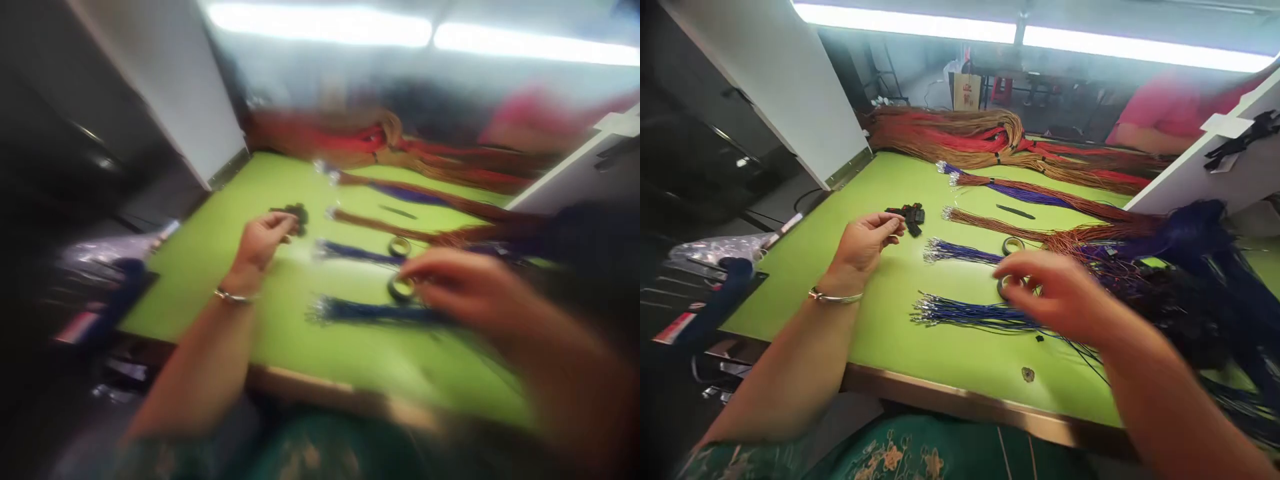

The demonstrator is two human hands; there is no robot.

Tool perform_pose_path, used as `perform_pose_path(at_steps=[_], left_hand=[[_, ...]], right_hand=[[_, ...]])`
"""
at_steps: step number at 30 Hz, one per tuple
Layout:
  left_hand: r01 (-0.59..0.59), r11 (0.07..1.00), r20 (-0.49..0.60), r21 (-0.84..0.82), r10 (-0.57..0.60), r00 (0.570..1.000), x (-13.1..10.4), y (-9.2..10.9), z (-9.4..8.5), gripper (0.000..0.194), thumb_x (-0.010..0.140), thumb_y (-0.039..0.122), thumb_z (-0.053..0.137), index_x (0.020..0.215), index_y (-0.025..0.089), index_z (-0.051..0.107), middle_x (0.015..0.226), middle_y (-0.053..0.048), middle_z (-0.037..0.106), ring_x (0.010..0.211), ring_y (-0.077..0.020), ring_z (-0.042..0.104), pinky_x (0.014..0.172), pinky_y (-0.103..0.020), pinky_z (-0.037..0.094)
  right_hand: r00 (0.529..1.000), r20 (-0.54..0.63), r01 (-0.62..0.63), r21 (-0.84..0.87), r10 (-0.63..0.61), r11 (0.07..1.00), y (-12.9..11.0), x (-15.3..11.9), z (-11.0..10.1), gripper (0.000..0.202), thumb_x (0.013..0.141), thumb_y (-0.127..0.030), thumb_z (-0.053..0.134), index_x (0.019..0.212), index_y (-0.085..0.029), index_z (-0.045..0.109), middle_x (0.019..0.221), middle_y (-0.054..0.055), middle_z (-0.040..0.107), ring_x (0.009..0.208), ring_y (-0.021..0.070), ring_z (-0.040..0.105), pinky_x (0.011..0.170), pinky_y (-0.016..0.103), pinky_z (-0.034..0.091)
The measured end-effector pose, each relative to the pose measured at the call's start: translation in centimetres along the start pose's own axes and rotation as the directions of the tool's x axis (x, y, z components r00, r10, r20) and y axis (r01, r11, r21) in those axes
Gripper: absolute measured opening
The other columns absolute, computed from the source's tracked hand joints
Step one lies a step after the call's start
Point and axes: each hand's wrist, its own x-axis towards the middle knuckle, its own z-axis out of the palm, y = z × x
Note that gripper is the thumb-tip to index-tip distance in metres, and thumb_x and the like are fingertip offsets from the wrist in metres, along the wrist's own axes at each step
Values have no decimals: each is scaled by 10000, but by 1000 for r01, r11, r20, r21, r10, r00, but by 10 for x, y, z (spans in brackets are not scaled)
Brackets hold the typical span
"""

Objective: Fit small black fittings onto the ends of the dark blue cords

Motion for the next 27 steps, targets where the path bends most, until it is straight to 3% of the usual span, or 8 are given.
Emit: perform_pose_path(at_steps=[4, 7, 10, 14, 17, 21, 24, 27], left_hand=[[-8, 995, -347, 102, 43, 937, 23, -12, -31, 246, 677, 323, 626, 800, 111, 653, 679, -40, 635, 562, -96, 564, 519, -208, 444], [-17, 970, -320, 243, 97, 943, 32, -24, -34, 233, 708, 302, 581, 824, 114, 656, 702, -55, 650, 601, -132, 585, 563, -254, 476], [-153, 920, -116, 361, 207, 971, 30, -33, -15, 233, 703, 213, 598, 915, 162, 680, 922, -70, 685, 867, -187, 610, 827, -336, 475], [-483, 582, 354, 654, 329, 875, 23, -42, 7, 292, 757, 140, 532, 1016, 160, 667, 1114, -122, 628, 1078, -255, 514, 999, -426, 344], [-504, 494, 417, 709, 282, 864, 22, -47, 6, 243, 764, 149, 533, 954, 155, 685, 1025, -136, 637, 996, -270, 526, 945, -433, 372], [-448, 553, 358, 702, 269, 894, 24, -46, 0, 217, 777, 183, 534, 923, 168, 693, 952, -123, 652, 939, -264, 544, 906, -421, 383], [-350, 737, 243, 577, 254, 936, 16, -35, 5, 232, 778, 239, 567, 968, 162, 676, 975, -107, 662, 916, -228, 575, 877, -364, 406], [-121, 955, 189, 270, 71, 979, -4, -18, 16, 311, 770, 323, 608, 1031, 157, 630, 850, -67, 668, 666, -134, 569, 624, -250, 443]], right_hand=[[955, 284, -39, -176, 89, 984, -73, 52, 63, 184, 756, -231, 532, 865, -190, 674, 881, 67, 649, 751, 166, 580, 662, 275, 434], [934, 321, -83, -223, 154, 971, -77, 68, 94, 156, 741, -196, 493, 748, -165, 646, 807, 65, 627, 662, 143, 529, 584, 252, 374], [929, 324, -149, -115, 179, 982, -61, 69, 101, 130, 700, -153, 493, 689, -161, 622, 734, 35, 616, 629, 119, 498, 571, 227, 353], [934, 272, -265, 91, 232, 960, -51, 70, 96, 115, 689, -132, 491, 664, -153, 602, 660, 9, 611, 603, 104, 494, 568, 212, 364], [954, 145, -285, 155, 264, 946, -53, 71, 91, 100, 685, -120, 494, 630, -150, 573, 642, 13, 619, 597, 103, 501, 565, 212, 370], [904, 194, -427, 328, 382, 843, -57, 68, 82, 69, 680, -138, 503, 641, -155, 558, 576, -13, 606, 432, 68, 443, 434, 188, 332], [870, 203, -492, 397, 449, 775, -55, 64, 76, 85, 695, -180, 511, 644, -152, 574, 564, -20, 589, 401, 61, 422, 423, 191, 337], [902, 63, -414, 403, 427, 816, -49, 60, 75, 108, 679, -184, 520, 594, -148, 575, 574, -9, 580, 523, 85, 479, 527, 197, 383]])
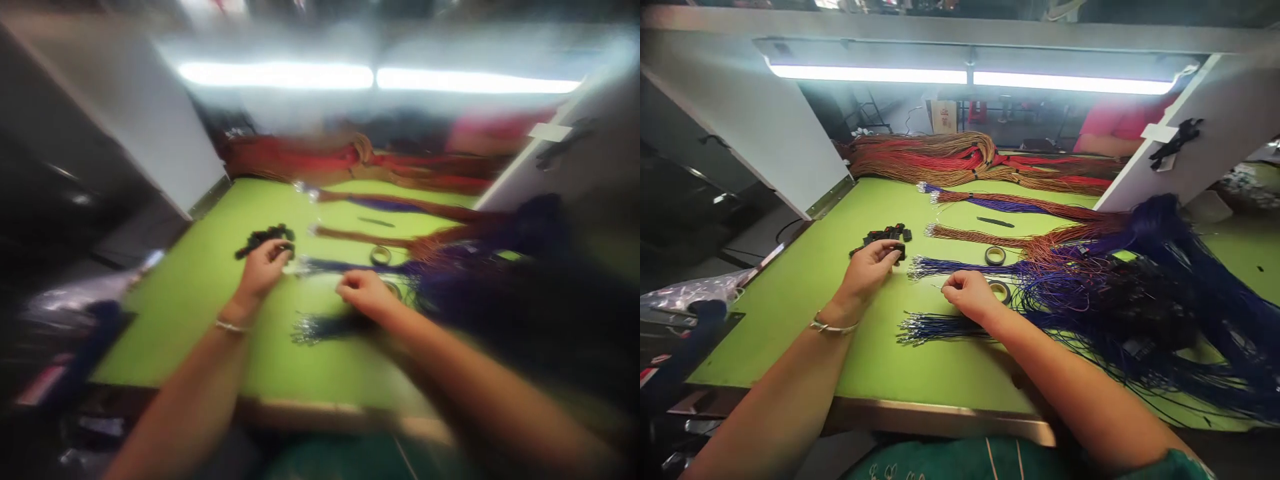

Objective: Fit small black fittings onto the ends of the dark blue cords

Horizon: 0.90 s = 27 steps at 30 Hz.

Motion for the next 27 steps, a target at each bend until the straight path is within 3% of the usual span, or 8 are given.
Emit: perform_pose_path(at_steps=[1, 4, 9, 12, 18, 27], left_hand=[[89, 988, 75, -129, -79, 994, -7, 8, 3, 351, 768, 346, 616, 1060, 152, 612, 787, -55, 660, 569, -102, 524, 529, -219, 407], [378, 839, 334, -392, -252, 908, -24, 26, 15, 455, 731, 324, 673, 1138, 152, 564, 750, -50, 647, 468, -50, 444, 423, -167, 316], [621, 638, 541, -456, -356, 762, -35, 32, 30, 332, 714, 214, 699, 1030, 153, 616, 757, -49, 627, 527, -50, 502, 469, -148, 378], [659, 592, 592, -465, -346, 728, -35, 29, 34, 341, 704, 183, 709, 1033, 176, 620, 803, -38, 616, 571, -55, 531, 508, -156, 406], [671, 595, 637, -441, -319, 702, -37, 27, 38, 344, 699, 187, 715, 1031, 168, 629, 790, -20, 594, 546, -41, 497, 474, -150, 373], [657, 619, 653, -431, -288, 700, -38, 28, 40, 349, 704, 203, 714, 1037, 176, 613, 785, -4, 583, 560, -45, 530, 504, -150, 403]], right_hand=[[999, -40, 33, -11, -34, 999, 3, 0, 0, 108, 675, -184, 519, 590, -148, 575, 584, -6, 582, 556, 92, 489, 551, 199, 386], [984, -135, 107, -60, -115, 992, 11, -2, 2, 108, 684, -190, 503, 618, -154, 580, 606, -9, 588, 574, 97, 484, 566, 204, 370], [965, -168, 182, -119, -201, 976, 14, -7, 4, 123, 716, -195, 474, 623, -167, 550, 584, -20, 557, 559, 93, 448, 550, 201, 332], [972, -148, 167, -114, -183, 979, 15, -6, 3, 141, 720, -195, 457, 591, -172, 506, 555, -29, 517, 547, 93, 419, 539, 204, 310], [976, -131, 152, -162, -174, 975, 21, -2, 5, 173, 732, -212, 436, 563, -180, 455, 529, -41, 456, 532, 91, 366, 524, 215, 263], [982, -89, 144, -193, -164, 971, 20, -3, 8, 194, 725, -214, 425, 535, -183, 400, 529, -34, 449, 533, 92, 356, 514, 222, 245]])
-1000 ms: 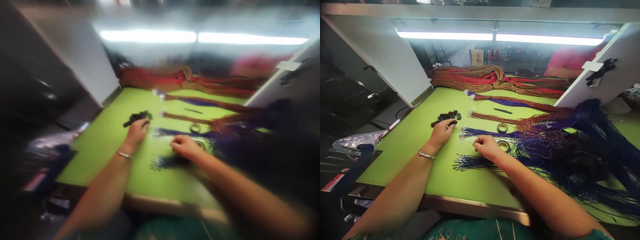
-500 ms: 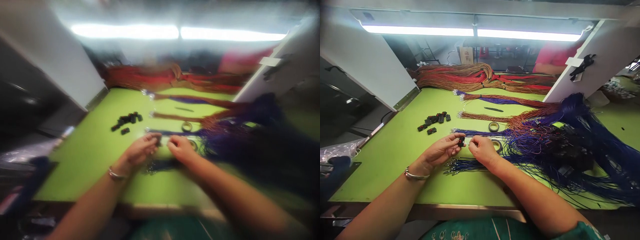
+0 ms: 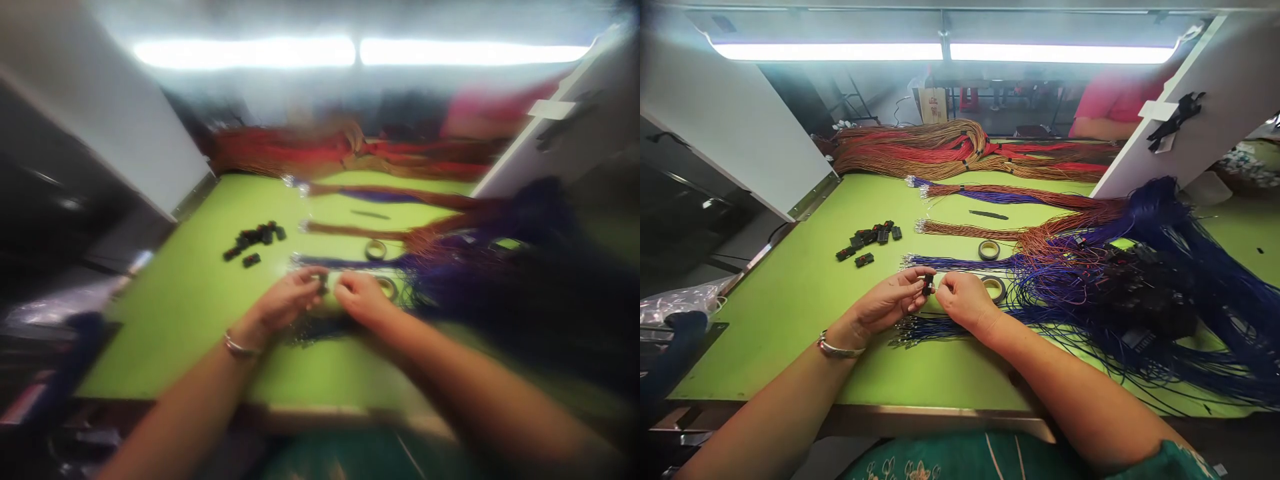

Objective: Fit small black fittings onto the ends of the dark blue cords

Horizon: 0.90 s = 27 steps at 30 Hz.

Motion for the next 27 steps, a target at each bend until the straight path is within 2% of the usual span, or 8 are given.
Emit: perform_pose_path(at_steps=[4, 7, 9, 11, 14, 17, 19, 27], left_hand=[[-41, 995, -32, 89, 44, 999, 0, -2, 0, 340, 695, 230, 723, 1014, 191, 611, 769, 6, 589, 547, -50, 527, 503, -164, 408], [-193, 952, -47, 239, 210, 977, 1, -6, -1, 302, 685, 222, 725, 971, 189, 631, 838, -21, 632, 640, -90, 570, 572, -200, 451], [-309, 881, -26, 358, 340, 940, 2, -8, 0, 268, 685, 206, 719, 942, 177, 650, 916, -49, 650, 784, -137, 599, 699, -243, 479], [-374, 827, 6, 419, 410, 912, 3, -10, 3, 244, 692, 196, 711, 928, 173, 655, 954, -58, 652, 865, -161, 599, 782, -270, 476], [-351, 843, 24, 408, 374, 927, 3, -12, 5, 237, 712, 210, 696, 937, 179, 629, 921, -44, 649, 746, -134, 606, 687, -257, 495], [-278, 890, -6, 363, 300, 954, 4, -13, 5, 264, 723, 234, 688, 963, 185, 591, 860, -21, 632, 574, -85, 563, 535, -223, 479], [-255, 905, -25, 340, 280, 960, 5, -13, 5, 271, 726, 243, 684, 967, 182, 577, 829, -11, 619, 543, -75, 549, 502, -212, 470], [-255, 886, -16, 388, 283, 959, 8, -17, 3, 260, 716, 249, 692, 936, 169, 579, 807, -12, 612, 585, -95, 572, 516, -219, 494]], right_hand=[[1000, 8, -19, 5, 19, 1000, 0, 1, 0, 196, 694, -198, 431, 503, -179, 391, 504, -38, 423, 523, 88, 346, 505, 221, 248], [993, 88, -89, 81, 82, 993, -4, 4, -5, 197, 682, -192, 440, 487, -171, 422, 481, -40, 414, 507, 82, 363, 488, 211, 262], [974, 178, -169, 143, 143, 975, -9, 5, -10, 190, 690, -195, 443, 504, -165, 469, 460, -46, 409, 473, 76, 373, 464, 201, 276], [947, 256, -247, 185, 196, 951, -13, 6, -15, 184, 709, -197, 434, 541, -166, 501, 431, -61, 389, 406, 66, 362, 419, 194, 274], [927, 300, -293, 201, 226, 935, -16, 5, -19, 171, 723, -186, 435, 559, -174, 484, 403, -78, 370, 325, 56, 357, 355, 182, 263], [934, 254, -312, 234, 252, 921, -15, 3, -19, 157, 712, -179, 469, 555, -173, 466, 430, -68, 446, 342, 65, 451, 355, 166, 323], [940, 211, -317, 254, 268, 914, -13, 2, -18, 141, 700, -169, 480, 559, -170, 475, 461, -53, 501, 379, 75, 502, 381, 165, 364], [992, 83, -101, 79, 94, 992, -2, 1, -10, 132, 665, -176, 483, 541, -164, 529, 467, -38, 506, 453, 76, 459, 453, 182, 326]])
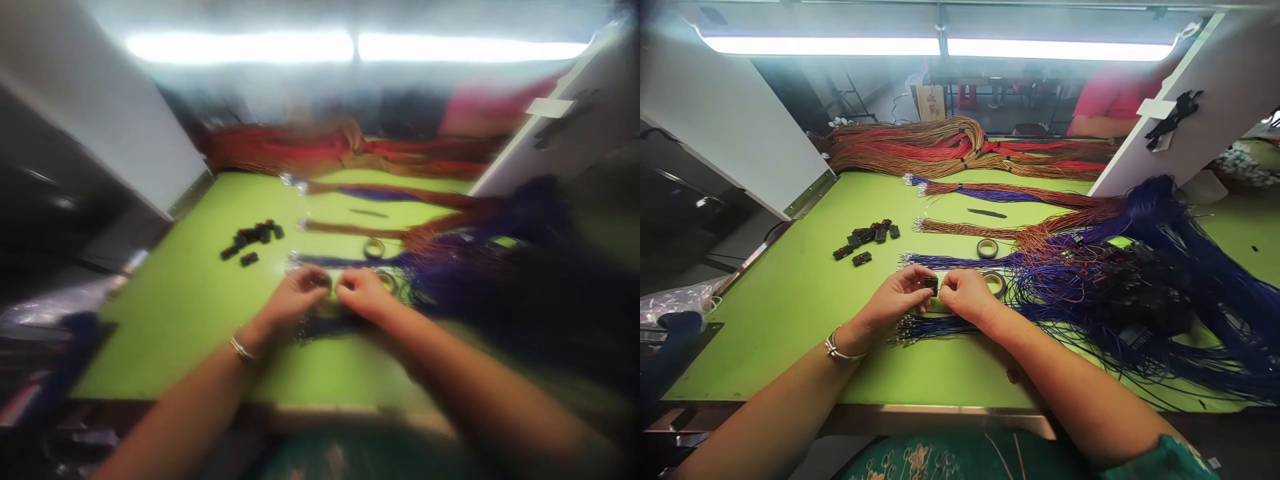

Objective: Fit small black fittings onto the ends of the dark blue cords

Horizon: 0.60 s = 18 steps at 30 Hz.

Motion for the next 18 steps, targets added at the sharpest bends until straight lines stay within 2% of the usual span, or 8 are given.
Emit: perform_pose_path(at_steps=[4, 7, 10, 13, 16, 18], left_hand=[[20, 1000, 38, 10, -20, 999, 0, -3, 1, 286, 713, 271, 697, 935, 160, 555, 736, 2, 598, 553, -97, 571, 514, -236, 501], [57, 995, 99, 82, -65, 993, -1, -3, -2, 294, 733, 296, 675, 949, 152, 535, 656, 16, 577, 505, -102, 564, 487, -237, 484], [66, 978, 179, 196, -102, 978, -3, 3, -11, 273, 751, 306, 648, 952, 150, 547, 644, 16, 573, 500, -101, 555, 471, -222, 456], [25, 956, 272, 294, -108, 956, -7, 12, -18, 220, 747, 256, 633, 938, 158, 582, 655, 16, 581, 531, -95, 545, 497, -210, 443], [-39, 926, 342, 376, -99, 935, -12, 20, -18, 182, 726, 181, 610, 908, 168, 604, 673, 20, 590, 557, -93, 531, 523, -206, 434], [-84, 907, 372, 414, -85, 924, -14, 24, -15, 184, 713, 151, 596, 895, 171, 604, 687, 22, 594, 568, -93, 522, 532, -205, 427]], right_hand=[[1000, -16, 17, -95, -19, 995, 4, 1, 5, 144, 659, -175, 496, 524, -154, 540, 471, -39, 482, 480, 71, 408, 468, 192, 282], [999, -17, 30, -145, -33, 989, 6, 0, 8, 147, 661, -175, 511, 519, -147, 541, 483, -40, 478, 493, 68, 384, 475, 197, 266], [997, 64, 52, -184, -40, 982, 5, -3, 5, 145, 674, -198, 526, 545, -144, 568, 503, -33, 505, 496, 72, 393, 474, 202, 263], [981, 170, 129, -227, -91, 965, -5, 0, -7, 122, 684, -179, 527, 632, -152, 635, 589, -13, 598, 540, 86, 464, 518, 205, 310], [980, 139, 177, -291, -142, 940, -18, 13, -20, 183, 721, -148, 506, 759, -173, 683, 749, 15, 677, 669, 114, 549, 635, 217, 373], [982, 114, 182, -404, -148, 896, -23, 28, -22, 193, 747, -161, 500, 785, -176, 689, 800, 38, 684, 729, 139, 565, 676, 234, 380]])
